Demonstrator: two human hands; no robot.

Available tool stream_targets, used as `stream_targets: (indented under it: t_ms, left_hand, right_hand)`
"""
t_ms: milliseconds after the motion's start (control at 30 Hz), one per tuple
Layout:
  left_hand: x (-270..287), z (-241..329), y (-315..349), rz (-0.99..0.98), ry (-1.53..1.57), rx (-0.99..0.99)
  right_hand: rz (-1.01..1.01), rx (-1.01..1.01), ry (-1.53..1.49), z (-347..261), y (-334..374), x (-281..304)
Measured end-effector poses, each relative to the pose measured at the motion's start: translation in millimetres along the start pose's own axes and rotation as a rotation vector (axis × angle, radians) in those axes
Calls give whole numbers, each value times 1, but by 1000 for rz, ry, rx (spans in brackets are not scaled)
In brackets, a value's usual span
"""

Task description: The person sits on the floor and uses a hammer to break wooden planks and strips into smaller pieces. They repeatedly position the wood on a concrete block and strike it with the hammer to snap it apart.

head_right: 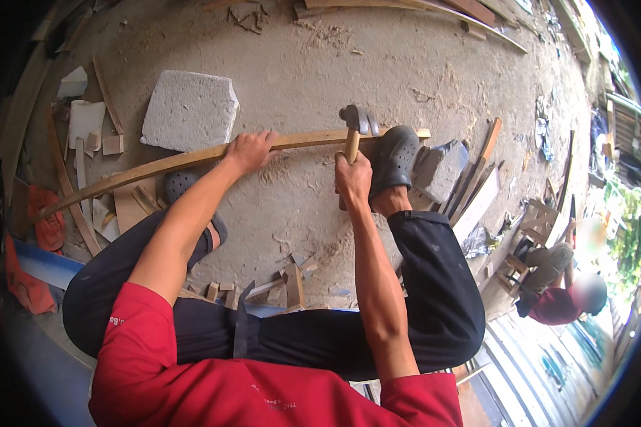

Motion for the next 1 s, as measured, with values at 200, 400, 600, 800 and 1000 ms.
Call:
stream_targets:
  t_ms: [200,400,600,800,1000]
  left_hand:
    - [3,3,0,-55,-6,19]
    - [16,-3,2,-102,-17,30]
    - [101,-4,10,253,-64,-44]
    - [154,8,23,175,144,207]
    - [135,14,21,98,184,223]
  right_hand:
    - [-8,-16,-5,0,17,8]
    - [105,112,19,-2,21,64]
    - [112,171,-178,-65,75,151]
    - [187,180,-17,-96,167,230]
    - [22,52,82,-74,213,228]
Point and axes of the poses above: each hand's wrist, its own y-axis away from the middle knuckle, its own x-axis out of the back of the hand, z = x × y, the point moved 7 cm from there along -y, towards the middle knuckle, and after that the axes turned 8 degrees about -x, right-handed, at the moved point
